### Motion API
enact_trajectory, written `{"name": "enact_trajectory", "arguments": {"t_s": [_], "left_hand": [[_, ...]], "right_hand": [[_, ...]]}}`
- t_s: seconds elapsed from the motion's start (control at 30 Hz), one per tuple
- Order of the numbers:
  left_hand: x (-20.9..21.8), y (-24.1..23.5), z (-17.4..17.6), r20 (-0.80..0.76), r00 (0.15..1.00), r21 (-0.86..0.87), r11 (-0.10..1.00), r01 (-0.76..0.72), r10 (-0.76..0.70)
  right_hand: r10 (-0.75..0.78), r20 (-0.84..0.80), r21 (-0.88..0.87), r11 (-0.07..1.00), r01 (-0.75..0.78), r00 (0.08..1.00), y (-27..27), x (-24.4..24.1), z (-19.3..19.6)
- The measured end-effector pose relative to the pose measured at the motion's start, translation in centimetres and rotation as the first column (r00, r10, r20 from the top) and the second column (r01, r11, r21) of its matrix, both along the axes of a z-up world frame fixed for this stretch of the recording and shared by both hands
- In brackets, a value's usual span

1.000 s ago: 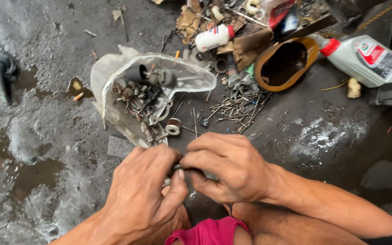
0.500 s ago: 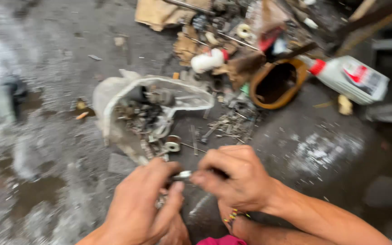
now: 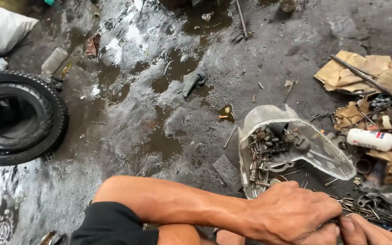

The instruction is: Assembling small mechanical components including a spring and pin for a motorcycle engine

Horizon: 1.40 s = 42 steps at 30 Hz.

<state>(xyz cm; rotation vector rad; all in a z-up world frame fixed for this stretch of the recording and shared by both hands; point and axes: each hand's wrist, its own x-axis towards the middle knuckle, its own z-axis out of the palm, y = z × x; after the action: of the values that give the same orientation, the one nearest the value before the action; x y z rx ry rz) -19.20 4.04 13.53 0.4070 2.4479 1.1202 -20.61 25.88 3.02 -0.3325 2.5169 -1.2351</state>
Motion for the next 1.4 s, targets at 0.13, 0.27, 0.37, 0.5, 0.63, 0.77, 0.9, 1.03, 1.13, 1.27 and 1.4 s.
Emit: {"name": "enact_trajectory", "arguments": {"t_s": [0.13,0.27,0.37,0.5,0.63,0.77,0.9,1.03,1.13,1.27,1.4], "left_hand": [[-0.2,0.3,-0.8,0.011,1.000,0.007,1.000,0.024,-0.024],[0.0,0.3,-1.4,-0.054,0.994,0.082,0.991,0.103,-0.098],[-0.5,-0.1,-0.2,-0.062,0.992,0.086,0.990,0.116,-0.111],[-1.2,-0.1,1.9,0.090,0.992,0.057,0.994,0.089,-0.094],[-0.4,-0.1,0.8,0.062,0.997,0.069,0.997,0.043,-0.047],[0.4,0.1,-0.2,-0.200,0.980,0.052,0.999,-0.007,0.017],[0.6,-1.1,0.4,-0.348,0.937,0.062,0.997,0.041,-0.017],[1.5,-1.0,-1.5,-0.329,0.942,0.105,0.989,0.106,-0.066],[2.1,-1.0,-2.2,-0.318,0.947,0.139,0.985,0.101,-0.052],[2.2,-1.0,-2.2,-0.258,0.965,0.124,0.989,0.083,-0.048],[2.4,-1.9,-2.5,0.111,0.990,0.242,0.968,0.062,-0.091]], "right_hand": [[0.010,-0.010,-0.015,1.000,-0.011,1.000,-0.8,-0.8,0.1],[0.044,-0.013,-0.025,0.999,-0.044,0.999,-1.5,-1.5,0.4],[0.058,-0.011,-0.029,0.998,-0.058,0.998,-1.8,-1.8,0.6],[0.053,0.001,-0.007,0.999,-0.053,0.999,-1.3,-2.0,1.0],[0.046,0.010,0.023,0.999,-0.047,0.999,-0.4,-2.3,1.3],[-0.129,0.027,-0.012,0.992,0.129,0.991,0.1,0.1,2.2],[0.352,-0.316,-0.251,0.865,-0.435,0.881,-2.2,-1.6,5.8],[0.337,-0.387,-0.350,0.808,-0.474,0.858,-3.6,-2.1,8.9],[0.346,-0.387,-0.374,0.788,-0.488,0.855,-3.6,-1.9,9.3],[0.333,-0.354,-0.449,0.760,-0.471,0.874,-3.8,-2.0,9.4],[0.326,-0.361,-0.516,0.710,-0.478,0.874,-4.0,-2.1,9.7]]}}
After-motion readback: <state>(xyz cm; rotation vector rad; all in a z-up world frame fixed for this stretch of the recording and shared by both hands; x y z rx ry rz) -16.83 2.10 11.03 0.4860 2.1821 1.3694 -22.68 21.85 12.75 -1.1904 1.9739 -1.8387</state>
